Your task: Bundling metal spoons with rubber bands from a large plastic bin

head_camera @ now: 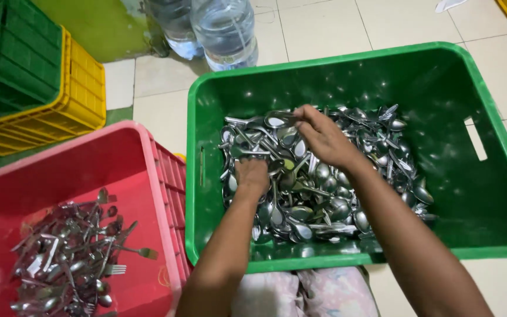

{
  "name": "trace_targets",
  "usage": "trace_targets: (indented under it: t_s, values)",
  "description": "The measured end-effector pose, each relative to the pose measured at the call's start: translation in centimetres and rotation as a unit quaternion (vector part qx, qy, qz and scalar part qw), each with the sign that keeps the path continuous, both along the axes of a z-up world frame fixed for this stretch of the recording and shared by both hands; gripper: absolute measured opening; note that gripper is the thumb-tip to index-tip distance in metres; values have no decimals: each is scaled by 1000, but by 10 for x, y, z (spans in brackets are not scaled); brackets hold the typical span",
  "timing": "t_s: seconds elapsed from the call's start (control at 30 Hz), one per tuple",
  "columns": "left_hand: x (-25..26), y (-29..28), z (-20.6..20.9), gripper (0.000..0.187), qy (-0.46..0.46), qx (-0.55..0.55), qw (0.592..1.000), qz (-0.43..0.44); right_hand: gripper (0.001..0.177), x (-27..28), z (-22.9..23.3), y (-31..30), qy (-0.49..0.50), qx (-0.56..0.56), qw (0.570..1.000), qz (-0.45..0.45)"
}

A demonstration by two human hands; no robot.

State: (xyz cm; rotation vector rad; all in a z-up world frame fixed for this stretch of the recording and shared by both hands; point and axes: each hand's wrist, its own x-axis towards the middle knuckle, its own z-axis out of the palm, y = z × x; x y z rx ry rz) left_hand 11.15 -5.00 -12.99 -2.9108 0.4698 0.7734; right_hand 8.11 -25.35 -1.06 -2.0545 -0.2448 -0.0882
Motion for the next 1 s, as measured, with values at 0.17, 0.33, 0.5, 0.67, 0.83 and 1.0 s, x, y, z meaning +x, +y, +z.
trace_targets:
  t_s: [0.17, 0.33, 0.5, 0.67, 0.83, 1.0]
  values:
    - [0, 9, 50, 29, 48, -108, 991, 61, 41, -16, 11, -4, 79, -35, 994, -67]
    - [-2, -8, 114, 30, 85, -276, 952, 100, 32, 0, 17, -23, 112, -94, 982, -118]
    - [9, -4, 139, 37, 88, -400, 893, 186, 45, 5, 15, -22, 33, -11, 997, -70]
    - [25, -5, 84, 34, 104, -532, 816, 202, 31, 10, -4, -19, 86, -33, 986, -140]
    - [27, -15, 61, 33, 120, -662, 713, 197, 37, 15, -6, -6, 112, 195, 955, -191]
    - [17, -24, 59, 27, 150, -632, 731, 208, 27, 16, -22, 5, 117, 282, 934, -187]
